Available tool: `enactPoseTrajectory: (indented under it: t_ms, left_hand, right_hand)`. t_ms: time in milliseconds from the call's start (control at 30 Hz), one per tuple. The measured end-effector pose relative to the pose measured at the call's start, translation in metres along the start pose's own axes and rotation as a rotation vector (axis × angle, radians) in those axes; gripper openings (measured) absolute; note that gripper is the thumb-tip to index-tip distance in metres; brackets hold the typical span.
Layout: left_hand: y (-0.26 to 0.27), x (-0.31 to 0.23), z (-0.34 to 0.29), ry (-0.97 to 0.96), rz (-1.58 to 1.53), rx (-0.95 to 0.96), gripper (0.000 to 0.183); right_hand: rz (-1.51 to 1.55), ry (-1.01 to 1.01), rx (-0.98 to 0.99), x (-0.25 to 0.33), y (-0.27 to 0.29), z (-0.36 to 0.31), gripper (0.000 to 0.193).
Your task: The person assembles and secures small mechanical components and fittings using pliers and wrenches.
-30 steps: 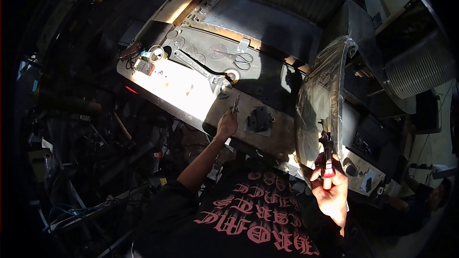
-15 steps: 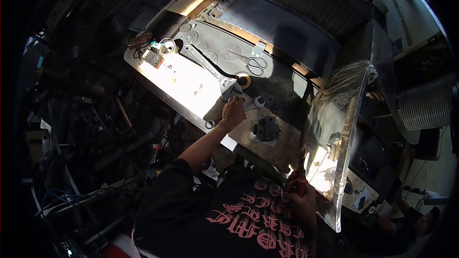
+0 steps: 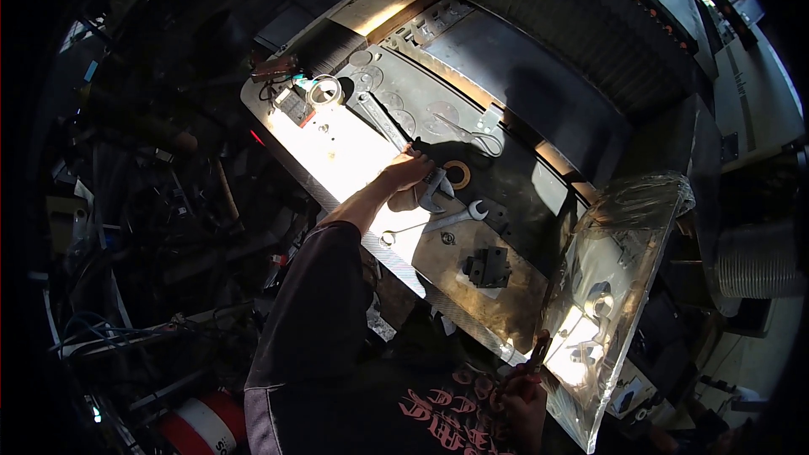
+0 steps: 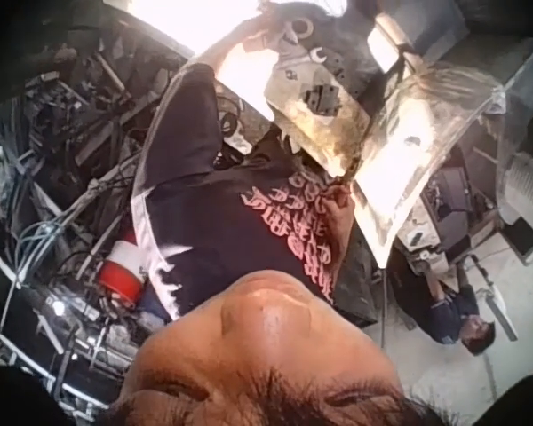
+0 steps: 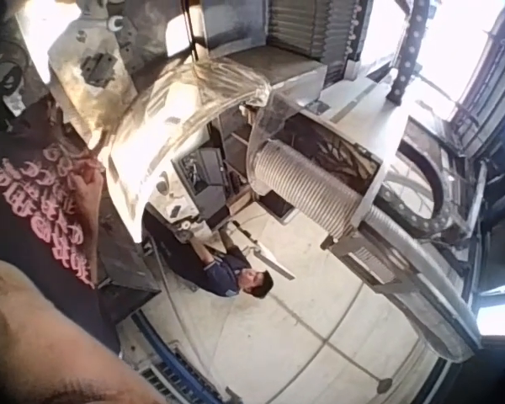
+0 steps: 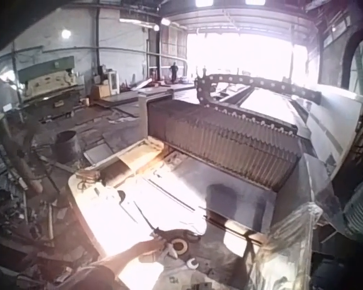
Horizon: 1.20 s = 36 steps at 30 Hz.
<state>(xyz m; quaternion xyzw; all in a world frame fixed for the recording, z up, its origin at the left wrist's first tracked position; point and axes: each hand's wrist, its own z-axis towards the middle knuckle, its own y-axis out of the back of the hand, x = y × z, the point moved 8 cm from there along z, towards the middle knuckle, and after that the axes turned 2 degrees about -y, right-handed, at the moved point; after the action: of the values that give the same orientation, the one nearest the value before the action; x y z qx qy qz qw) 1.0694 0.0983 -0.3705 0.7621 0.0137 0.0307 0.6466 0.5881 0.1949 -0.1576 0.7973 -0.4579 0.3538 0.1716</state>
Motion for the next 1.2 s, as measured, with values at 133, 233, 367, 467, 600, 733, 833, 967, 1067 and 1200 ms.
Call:
enactPoseTrajectory:
  t_ms: [133, 233, 367, 467, 600, 733, 833, 967, 1067, 1200]
  left_hand:
    - [0.004, -0.014, -0.011, -0.193, 0.193, -0.245, 0.04]
    - [0.033, -0.036, -0.024, -0.212, 0.129, -0.223, 0.05]
    - [0.1, -0.075, -0.055, -0.362, 0.076, -0.438, 0.068]
    - [0.143, -0.094, -0.08, -0.319, -0.229, -0.484, 0.074]
    - [0.166, -0.117, -0.123, -0.137, -0.805, -0.22, 0.072]
    - [0.139, -0.152, -0.169, 0.094, -1.572, -0.205, 0.053]
    - [0.122, -0.18, -0.189, 0.331, -1.733, -0.106, 0.028]
    - [0.092, -0.178, -0.211, 0.424, -1.79, -0.218, 0.025]
    - [0.09, -0.174, -0.226, 0.613, -1.863, -0.091, 0.027]
    - [0.088, -0.186, -0.224, 0.72, -1.985, -0.006, 0.032]
  right_hand:
    - [-0.074, -0.066, -0.048, -0.015, 0.006, -0.001, 0.015]
    - [-0.083, -0.07, -0.02, -0.015, 0.007, 0.008, 0.02]
    - [-0.018, -0.026, -0.013, 0.005, -0.011, 0.013, 0.02]
    - [0.016, 0.031, 0.063, 0.011, -0.015, 0.019, 0.015]
    - [0.08, 0.128, 0.125, 0.027, -0.027, 0.026, 0.019]
    - [0.054, 0.235, 0.071, 0.01, -0.001, 0.036, 0.02]
    - [0.059, 0.187, 0.079, 0.019, -0.011, 0.025, 0.017]
    - [0.007, 0.157, 0.125, 0.007, -0.011, 0.023, 0.015]
    - [-0.09, 0.172, 0.162, 0.003, -0.016, 0.023, 0.015]
    - [-0.031, 0.108, 0.148, 0.005, -0.028, 0.016, 0.016]
